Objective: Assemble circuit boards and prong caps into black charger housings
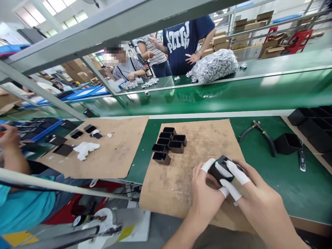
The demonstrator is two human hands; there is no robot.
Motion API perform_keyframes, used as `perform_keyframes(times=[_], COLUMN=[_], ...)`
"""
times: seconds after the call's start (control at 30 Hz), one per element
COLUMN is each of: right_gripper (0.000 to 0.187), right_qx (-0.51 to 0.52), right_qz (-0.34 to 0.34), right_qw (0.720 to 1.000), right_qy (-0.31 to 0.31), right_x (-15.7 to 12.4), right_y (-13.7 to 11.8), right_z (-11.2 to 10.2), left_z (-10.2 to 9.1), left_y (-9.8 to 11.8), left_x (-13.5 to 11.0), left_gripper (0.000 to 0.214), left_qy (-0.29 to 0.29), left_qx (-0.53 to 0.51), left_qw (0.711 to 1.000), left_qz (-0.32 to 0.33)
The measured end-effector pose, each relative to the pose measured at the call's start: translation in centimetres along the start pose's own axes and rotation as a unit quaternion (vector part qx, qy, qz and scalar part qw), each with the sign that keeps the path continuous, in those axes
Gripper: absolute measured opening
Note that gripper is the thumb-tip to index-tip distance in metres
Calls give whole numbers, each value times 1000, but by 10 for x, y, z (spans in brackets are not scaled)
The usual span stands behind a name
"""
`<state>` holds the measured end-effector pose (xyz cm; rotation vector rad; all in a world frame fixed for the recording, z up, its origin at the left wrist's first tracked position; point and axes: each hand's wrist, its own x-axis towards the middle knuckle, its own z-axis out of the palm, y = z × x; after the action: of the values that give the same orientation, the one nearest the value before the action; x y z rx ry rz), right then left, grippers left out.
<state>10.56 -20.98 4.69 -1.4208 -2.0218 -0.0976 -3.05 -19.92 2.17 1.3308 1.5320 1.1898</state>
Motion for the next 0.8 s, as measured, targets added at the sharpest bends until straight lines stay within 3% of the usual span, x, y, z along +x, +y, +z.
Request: perform_keyframes(times=[0.1, 0.23, 0.4, 0.63, 0.8], right_gripper=[29, 34, 36, 31, 21], right_qx=[56, 118, 166, 117, 133], right_qz=[13, -6, -42, -46, -60], right_qw=[998, 992, 985, 986, 984], right_qy=[7, -32, 28, 109, 105], right_x=[-3, -1, 0, 6, 19], right_y=[-1, -3, -15, -3, 0], right_z=[7, 18, -1, -1, -3], left_z=[-5, -8, -13, -8, -6], left_y=[2, -6, -1, 3, -2], left_x=[-5, -5, -13, -10, -5], left_gripper=[66, 58, 61, 55, 55], left_qy=[39, 47, 98, 63, 70], left_qx=[39, 93, 75, 96, 123], left_qw=[998, 995, 986, 985, 980], left_qz=[29, -5, 116, 133, 137])
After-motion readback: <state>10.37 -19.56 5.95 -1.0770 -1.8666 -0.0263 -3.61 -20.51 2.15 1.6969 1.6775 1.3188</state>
